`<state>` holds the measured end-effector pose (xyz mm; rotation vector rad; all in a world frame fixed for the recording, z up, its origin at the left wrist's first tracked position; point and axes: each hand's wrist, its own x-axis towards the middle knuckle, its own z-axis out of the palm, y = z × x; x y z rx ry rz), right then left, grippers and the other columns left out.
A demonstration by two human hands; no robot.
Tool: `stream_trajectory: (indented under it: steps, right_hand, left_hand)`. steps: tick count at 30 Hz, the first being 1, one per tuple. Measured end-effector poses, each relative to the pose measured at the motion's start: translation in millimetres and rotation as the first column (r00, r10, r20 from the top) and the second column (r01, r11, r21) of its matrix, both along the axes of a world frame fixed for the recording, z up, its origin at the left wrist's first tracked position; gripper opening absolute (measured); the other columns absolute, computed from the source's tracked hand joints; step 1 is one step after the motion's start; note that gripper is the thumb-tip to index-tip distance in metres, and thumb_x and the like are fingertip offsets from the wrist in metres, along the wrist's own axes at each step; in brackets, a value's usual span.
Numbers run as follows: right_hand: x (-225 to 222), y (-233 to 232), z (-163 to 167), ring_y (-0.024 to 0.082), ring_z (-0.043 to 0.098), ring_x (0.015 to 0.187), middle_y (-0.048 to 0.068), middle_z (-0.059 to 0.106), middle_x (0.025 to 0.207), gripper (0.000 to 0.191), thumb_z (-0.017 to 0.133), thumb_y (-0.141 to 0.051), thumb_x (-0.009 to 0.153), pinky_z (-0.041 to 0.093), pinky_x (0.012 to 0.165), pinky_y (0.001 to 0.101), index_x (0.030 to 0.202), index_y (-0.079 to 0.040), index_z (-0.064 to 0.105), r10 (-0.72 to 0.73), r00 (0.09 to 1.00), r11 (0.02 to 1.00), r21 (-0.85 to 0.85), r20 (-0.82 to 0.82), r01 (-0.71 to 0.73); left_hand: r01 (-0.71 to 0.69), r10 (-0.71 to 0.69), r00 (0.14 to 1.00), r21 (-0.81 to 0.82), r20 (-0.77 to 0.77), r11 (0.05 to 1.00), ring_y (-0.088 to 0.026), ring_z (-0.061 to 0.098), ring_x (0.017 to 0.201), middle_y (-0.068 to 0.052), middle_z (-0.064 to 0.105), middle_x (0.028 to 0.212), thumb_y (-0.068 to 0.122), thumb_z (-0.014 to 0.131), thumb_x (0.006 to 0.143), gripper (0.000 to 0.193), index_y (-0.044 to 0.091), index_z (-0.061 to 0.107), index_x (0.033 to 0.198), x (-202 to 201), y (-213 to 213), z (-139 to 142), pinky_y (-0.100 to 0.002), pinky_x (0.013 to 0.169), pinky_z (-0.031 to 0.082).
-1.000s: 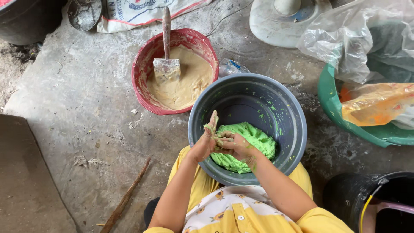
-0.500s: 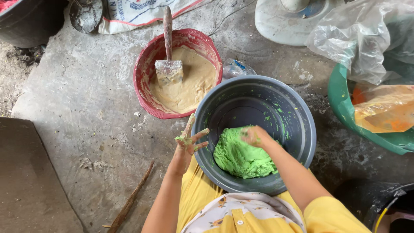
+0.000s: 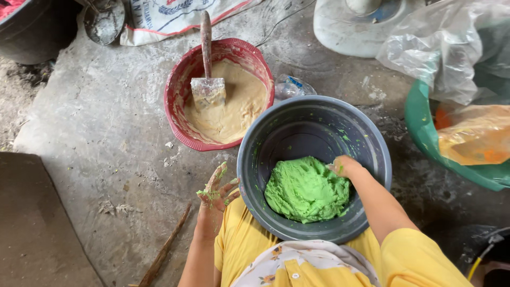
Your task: The person kneads a green dough-like mixture in a grey bowl using both hands. They repeatedly press, fold, and turn the mixture to combine it thoroughly.
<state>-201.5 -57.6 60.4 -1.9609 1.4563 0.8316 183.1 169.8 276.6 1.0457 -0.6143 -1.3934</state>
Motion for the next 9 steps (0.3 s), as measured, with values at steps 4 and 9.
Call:
stream_trajectory:
  steps: [4, 9]
  right_hand:
    - [15, 72, 25, 0.042, 0.059, 0.124, 0.025, 0.064, 0.135, 0.059, 0.055, -0.047, 0.097, 0.047, 0.107, 0.0478, 0.135, -0.003, 0.064, -0.018, 0.851, 0.801, -0.502, 0.526, 0.327]
    - [19, 93, 46, 0.03, 0.057, 0.137, 0.013, 0.059, 0.151, 0.068, 0.05, -0.064, 0.098, 0.041, 0.119, 0.0372, 0.148, -0.019, 0.058, -0.095, 0.94, 0.989, 0.142, 0.328, 0.051]
  left_hand:
    - [-0.009, 0.004, 0.997, -0.06, -0.079, 0.998, -0.034, 0.05, 0.136, -0.008, 0.03, 0.168, 0.084, 0.047, 0.083, 0.107, 0.011, 0.031, 0.16, -8, 2, 12, -0.054, 0.108, 0.044]
    - [0.033, -0.052, 0.991, -0.148, -0.122, 0.988, -0.034, 0.051, 0.138, -0.009, 0.03, 0.169, 0.083, 0.047, 0.085, 0.103, 0.014, 0.031, 0.16, -7, 7, 46, -0.051, 0.109, 0.042]
